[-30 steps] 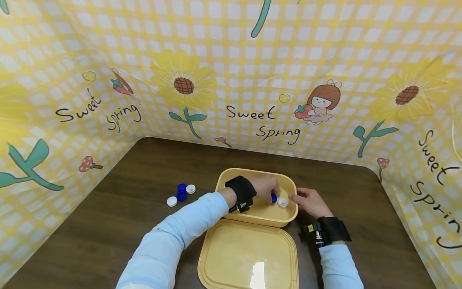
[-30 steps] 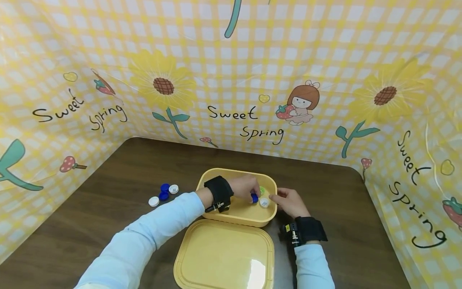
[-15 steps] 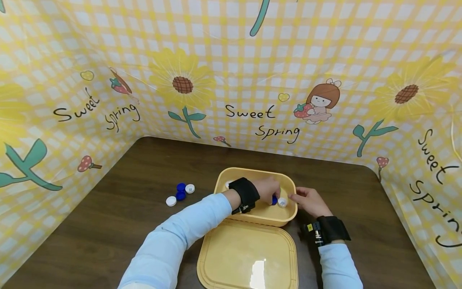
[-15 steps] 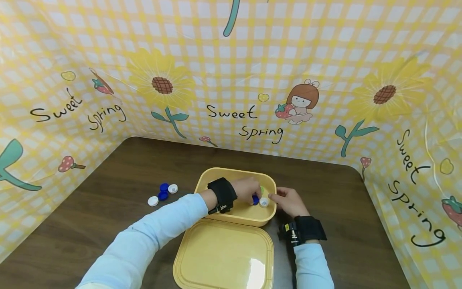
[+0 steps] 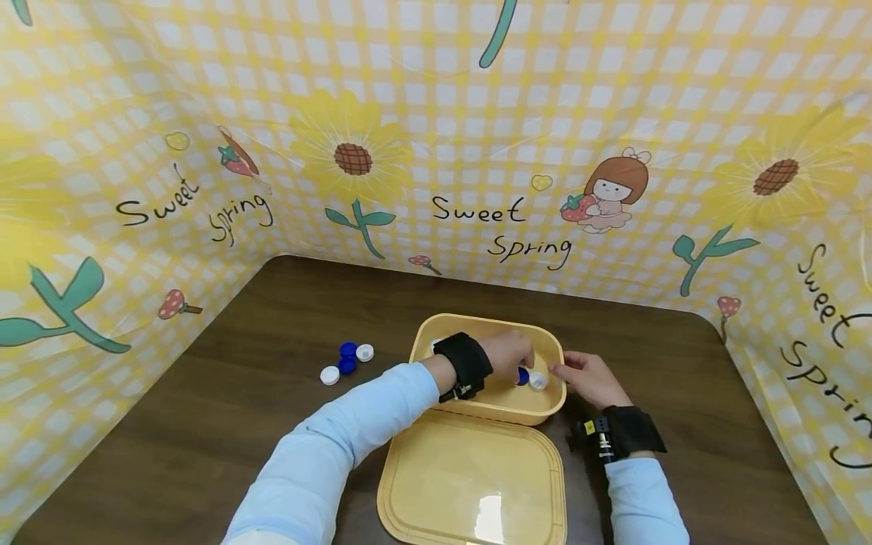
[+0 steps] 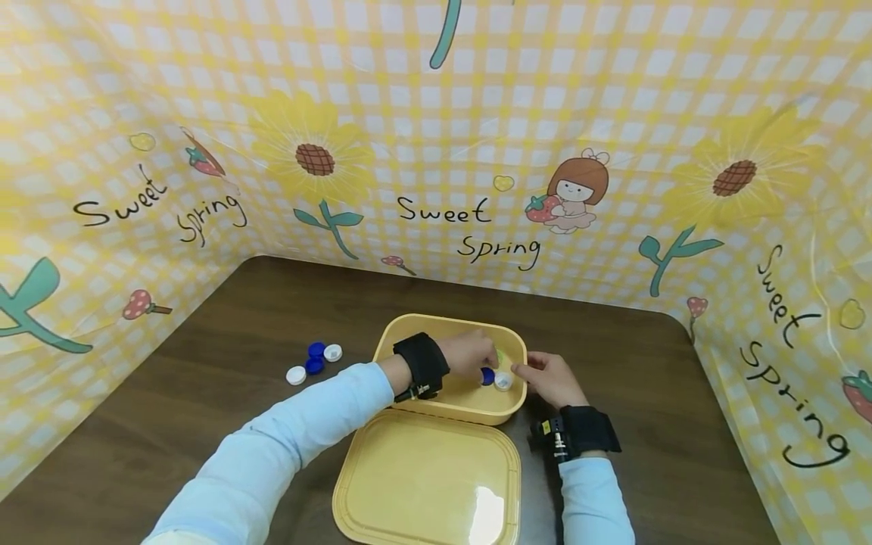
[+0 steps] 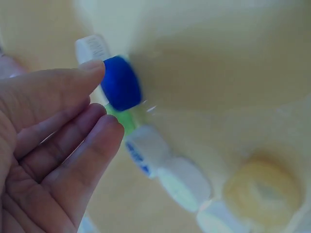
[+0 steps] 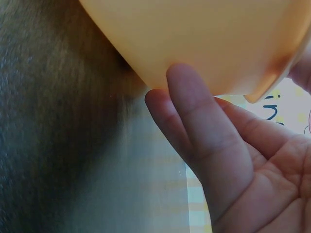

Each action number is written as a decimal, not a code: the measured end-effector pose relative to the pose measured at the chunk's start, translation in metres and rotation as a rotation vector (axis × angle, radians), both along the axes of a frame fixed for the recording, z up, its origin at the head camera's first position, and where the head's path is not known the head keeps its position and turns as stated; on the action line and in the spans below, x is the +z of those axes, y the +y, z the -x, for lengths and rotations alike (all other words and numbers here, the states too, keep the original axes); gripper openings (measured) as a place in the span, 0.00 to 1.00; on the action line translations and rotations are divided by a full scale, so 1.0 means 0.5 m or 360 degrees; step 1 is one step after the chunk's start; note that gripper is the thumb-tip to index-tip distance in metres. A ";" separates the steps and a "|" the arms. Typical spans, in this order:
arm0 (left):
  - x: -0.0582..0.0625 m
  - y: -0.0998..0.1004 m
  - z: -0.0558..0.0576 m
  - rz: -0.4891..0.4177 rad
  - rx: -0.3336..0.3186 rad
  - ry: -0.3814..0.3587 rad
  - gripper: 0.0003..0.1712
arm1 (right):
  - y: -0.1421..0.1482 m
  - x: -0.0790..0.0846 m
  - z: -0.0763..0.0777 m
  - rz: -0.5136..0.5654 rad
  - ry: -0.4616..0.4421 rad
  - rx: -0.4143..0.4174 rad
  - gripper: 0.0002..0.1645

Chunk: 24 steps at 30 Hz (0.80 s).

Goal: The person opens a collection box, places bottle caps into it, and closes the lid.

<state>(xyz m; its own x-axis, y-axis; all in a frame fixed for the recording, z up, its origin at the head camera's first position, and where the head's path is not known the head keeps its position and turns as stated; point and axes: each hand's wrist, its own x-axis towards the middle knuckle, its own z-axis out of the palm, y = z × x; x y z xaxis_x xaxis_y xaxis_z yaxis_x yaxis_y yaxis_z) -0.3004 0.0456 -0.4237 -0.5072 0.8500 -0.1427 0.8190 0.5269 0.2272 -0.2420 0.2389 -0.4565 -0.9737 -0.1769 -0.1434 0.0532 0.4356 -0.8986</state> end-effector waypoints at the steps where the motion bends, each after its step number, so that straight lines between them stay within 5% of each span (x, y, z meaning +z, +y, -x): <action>1: 0.007 -0.003 0.000 -0.0010 0.0000 -0.0013 0.21 | 0.001 -0.001 0.000 -0.0016 0.0002 0.0000 0.30; 5: 0.048 -0.028 -0.002 -0.0117 0.0073 -0.0040 0.03 | 0.001 -0.001 0.000 -0.0055 -0.0010 0.0002 0.30; 8: 0.089 -0.061 -0.006 -0.0197 0.0172 -0.0046 0.18 | 0.000 0.000 -0.003 -0.0062 -0.0029 -0.0006 0.31; 15: 0.163 -0.172 -0.015 -0.0284 0.0368 0.0013 0.18 | -0.004 0.000 -0.003 -0.0054 -0.0040 0.0006 0.32; 20: 0.183 -0.265 -0.027 -0.0311 0.0518 0.0081 0.19 | -0.005 0.003 -0.006 -0.0048 -0.0040 0.0010 0.32; 24: 0.171 -0.342 -0.030 -0.0348 0.0606 0.0089 0.18 | -0.003 0.006 -0.010 -0.0048 -0.0057 0.0000 0.32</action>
<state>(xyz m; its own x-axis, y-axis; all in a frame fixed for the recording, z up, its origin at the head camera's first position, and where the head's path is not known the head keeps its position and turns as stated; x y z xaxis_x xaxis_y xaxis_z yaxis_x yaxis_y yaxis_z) -0.2852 -0.1257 -0.3380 -0.7916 0.6084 0.0564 0.5903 0.7377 0.3278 -0.2372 0.2374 -0.4536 -0.9679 -0.1719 -0.1836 0.0852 0.4627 -0.8824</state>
